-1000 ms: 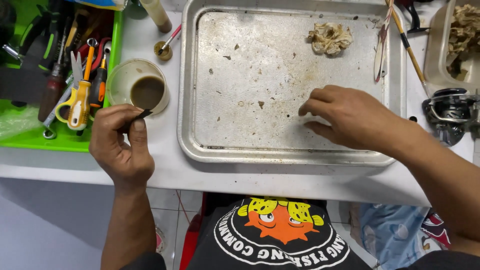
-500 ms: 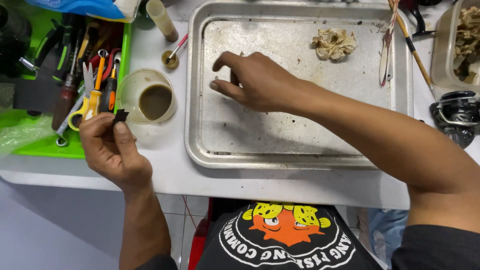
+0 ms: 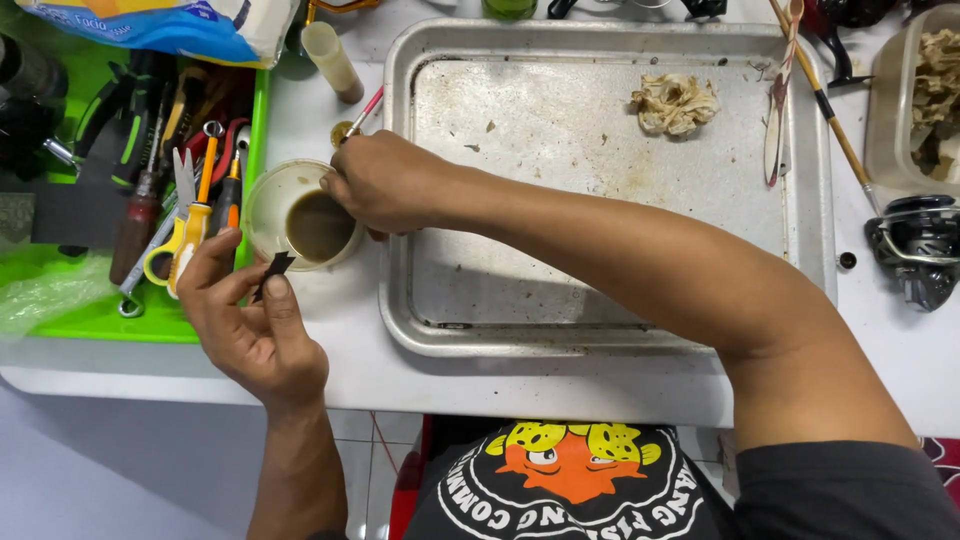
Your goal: The person cleans a metal tray by first moving various tools and debris aside, then pouring a liquid onto the tray and scrubbing the surface with a cloth. The person wipes the tray repeatedly until the surface appears cleaner.
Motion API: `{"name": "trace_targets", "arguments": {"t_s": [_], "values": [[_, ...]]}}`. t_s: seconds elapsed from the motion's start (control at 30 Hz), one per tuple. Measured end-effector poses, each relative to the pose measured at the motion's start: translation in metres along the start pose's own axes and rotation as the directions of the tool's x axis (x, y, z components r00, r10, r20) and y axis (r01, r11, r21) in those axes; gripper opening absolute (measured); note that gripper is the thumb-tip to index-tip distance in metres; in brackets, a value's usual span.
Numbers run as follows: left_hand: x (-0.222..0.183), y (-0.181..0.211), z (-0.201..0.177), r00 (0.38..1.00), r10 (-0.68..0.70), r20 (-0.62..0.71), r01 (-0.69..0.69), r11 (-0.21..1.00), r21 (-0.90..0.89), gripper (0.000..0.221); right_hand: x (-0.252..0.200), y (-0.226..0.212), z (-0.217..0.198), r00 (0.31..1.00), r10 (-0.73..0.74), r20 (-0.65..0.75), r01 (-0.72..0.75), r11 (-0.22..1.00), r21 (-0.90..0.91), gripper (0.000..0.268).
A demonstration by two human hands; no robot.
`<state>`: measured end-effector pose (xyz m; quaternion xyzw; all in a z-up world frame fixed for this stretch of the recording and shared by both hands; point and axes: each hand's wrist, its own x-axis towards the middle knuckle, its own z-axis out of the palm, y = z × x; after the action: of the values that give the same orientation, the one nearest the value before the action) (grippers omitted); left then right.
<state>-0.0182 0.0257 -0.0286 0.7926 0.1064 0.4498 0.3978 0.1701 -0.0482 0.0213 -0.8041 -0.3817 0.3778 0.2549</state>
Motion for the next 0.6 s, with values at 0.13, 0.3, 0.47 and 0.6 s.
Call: {"name": "trace_targets", "arguments": {"t_s": [0.13, 0.3, 0.47, 0.6], "values": [[0.004, 0.007, -0.001, 0.999, 0.034, -0.002, -0.034, 0.999, 0.036, 0.018, -0.011, -0.005, -0.003, 1.0, 0.025, 0.002, -0.025, 0.995, 0.095, 0.046], [0.005, 0.019, 0.001, 0.999, 0.012, 0.05, -0.008, 0.998, -0.068, 0.015, -0.045, -0.011, -0.02, 1.0, 0.022, -0.014, -0.021, 0.996, 0.084, 0.033], [0.016, 0.037, 0.011, 0.987, 0.048, 0.15, -0.026, 0.989, -0.147, 0.009, -0.073, 0.003, -0.034, 0.995, 0.026, -0.094, -0.015, 0.993, 0.117, 0.035], [0.028, 0.051, 0.023, 0.962, 0.081, 0.261, -0.016, 0.971, -0.24, 0.014, -0.098, 0.013, -0.05, 0.981, 0.043, -0.189, -0.024, 0.995, 0.098, 0.037]]}}
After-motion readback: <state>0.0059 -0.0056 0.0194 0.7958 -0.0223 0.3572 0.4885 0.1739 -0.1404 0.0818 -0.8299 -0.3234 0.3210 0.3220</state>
